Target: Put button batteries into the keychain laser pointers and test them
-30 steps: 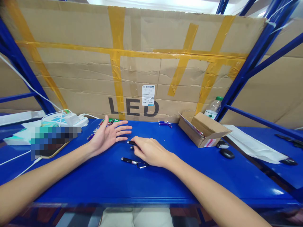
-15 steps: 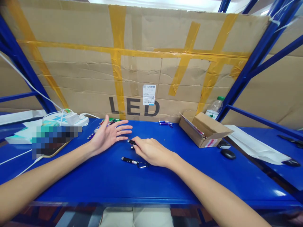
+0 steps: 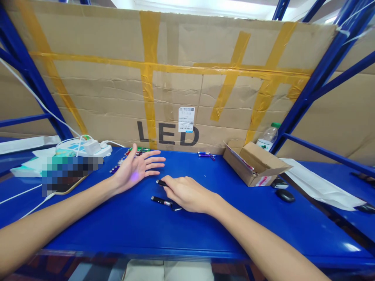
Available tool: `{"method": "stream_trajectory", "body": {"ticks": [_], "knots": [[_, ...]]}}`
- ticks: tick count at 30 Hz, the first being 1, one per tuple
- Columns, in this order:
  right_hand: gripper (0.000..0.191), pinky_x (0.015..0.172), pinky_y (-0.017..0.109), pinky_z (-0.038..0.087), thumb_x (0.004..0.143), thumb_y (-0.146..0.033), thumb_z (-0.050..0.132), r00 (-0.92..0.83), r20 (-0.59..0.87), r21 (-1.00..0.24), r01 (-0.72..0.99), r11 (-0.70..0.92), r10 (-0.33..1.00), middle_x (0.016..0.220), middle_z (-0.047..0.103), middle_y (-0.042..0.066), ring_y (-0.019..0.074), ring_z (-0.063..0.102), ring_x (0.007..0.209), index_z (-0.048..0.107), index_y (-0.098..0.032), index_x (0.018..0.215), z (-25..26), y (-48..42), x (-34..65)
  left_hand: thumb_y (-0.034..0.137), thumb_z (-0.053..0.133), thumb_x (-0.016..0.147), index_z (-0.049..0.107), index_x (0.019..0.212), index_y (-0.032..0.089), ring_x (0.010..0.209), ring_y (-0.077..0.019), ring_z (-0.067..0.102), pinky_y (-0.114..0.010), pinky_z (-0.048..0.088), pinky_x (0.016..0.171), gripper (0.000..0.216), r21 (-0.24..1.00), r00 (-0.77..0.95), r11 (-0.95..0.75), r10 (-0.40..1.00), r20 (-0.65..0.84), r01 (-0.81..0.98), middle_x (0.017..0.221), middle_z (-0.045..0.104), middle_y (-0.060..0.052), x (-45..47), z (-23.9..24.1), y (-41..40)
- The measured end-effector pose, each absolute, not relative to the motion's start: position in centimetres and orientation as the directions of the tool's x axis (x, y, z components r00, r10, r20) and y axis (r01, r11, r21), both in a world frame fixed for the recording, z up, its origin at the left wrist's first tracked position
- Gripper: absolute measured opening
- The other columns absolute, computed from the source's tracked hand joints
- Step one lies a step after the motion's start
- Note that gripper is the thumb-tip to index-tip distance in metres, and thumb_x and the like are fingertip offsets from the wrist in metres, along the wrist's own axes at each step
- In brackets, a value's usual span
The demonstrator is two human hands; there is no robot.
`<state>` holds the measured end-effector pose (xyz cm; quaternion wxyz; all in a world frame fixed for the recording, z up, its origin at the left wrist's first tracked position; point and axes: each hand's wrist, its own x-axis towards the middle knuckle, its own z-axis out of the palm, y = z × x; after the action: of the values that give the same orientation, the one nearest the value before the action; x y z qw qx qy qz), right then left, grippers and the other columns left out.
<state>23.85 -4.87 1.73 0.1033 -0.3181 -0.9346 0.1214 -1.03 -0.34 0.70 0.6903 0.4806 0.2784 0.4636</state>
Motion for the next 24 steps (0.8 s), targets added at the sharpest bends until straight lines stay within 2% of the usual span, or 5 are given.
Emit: {"method": "stream_trajectory", "body": {"ticks": [6,9,13,18,24], "knots": [[0.022,0.072,0.029,0.041,0.115,-0.031,0.040,-0.652,0.217,-0.292,0.667,0.685,0.727,0.101,0.076,0.005,0.0214,0.071,0.084,0.053,-0.022,0.131,1.7,-4.1,24.2,0.080,0.033,0.104,0.063,0.145,0.012,0.128,-0.0361,0.066,-0.043,0.058,0.094,0.085,0.918,0.409,0.110,0.911,0.060,-0.381,0.146,0.067,-0.025,-1.1,0.6,-0.4],[0.022,0.074,0.030,0.043,0.115,-0.029,0.040,-0.620,0.194,-0.257,0.716,0.649,0.761,0.104,0.077,0.008,0.0234,0.073,0.087,0.054,-0.021,0.130,1.6,-3.7,24.3,0.079,0.032,0.104,0.065,0.143,0.013,0.127,-0.0358,0.067,-0.043,0.058,0.094,0.083,0.922,0.405,0.107,0.913,0.057,-0.372,0.146,0.067,-0.024,-1.1,0.6,-0.4],[0.021,0.075,0.031,0.043,0.114,-0.027,0.042,-0.702,0.112,-0.237,0.668,0.705,0.703,0.103,0.078,0.007,0.0236,0.074,0.089,0.058,-0.022,0.127,1.4,-3.9,24.1,0.081,0.035,0.102,0.065,0.143,0.013,0.126,-0.0369,0.067,-0.043,0.058,0.094,0.085,0.923,0.406,0.098,0.912,0.066,-0.371,0.145,0.067,-0.025,-1.2,0.6,-0.2],[0.022,0.076,0.030,0.044,0.115,-0.028,0.040,-0.763,0.135,-0.284,0.582,0.762,0.632,0.104,0.077,0.006,0.0213,0.073,0.088,0.057,-0.023,0.128,1.6,-4.5,23.9,0.082,0.036,0.102,0.064,0.145,0.012,0.125,-0.0363,0.068,-0.043,0.058,0.093,0.086,0.918,0.419,0.108,0.906,0.067,-0.381,0.145,0.067,-0.025,-1.2,0.4,0.0],[0.022,0.068,0.031,0.039,0.115,-0.029,0.040,-0.625,0.131,-0.183,0.747,0.639,0.769,0.099,0.078,0.008,0.0246,0.073,0.082,0.055,-0.021,0.129,2.0,-4.3,24.1,0.081,0.033,0.103,0.064,0.144,0.014,0.129,-0.0371,0.066,-0.043,0.058,0.094,0.085,0.921,0.415,0.111,0.908,0.059,-0.373,0.147,0.066,-0.024,-1.2,0.6,-0.2]]}}
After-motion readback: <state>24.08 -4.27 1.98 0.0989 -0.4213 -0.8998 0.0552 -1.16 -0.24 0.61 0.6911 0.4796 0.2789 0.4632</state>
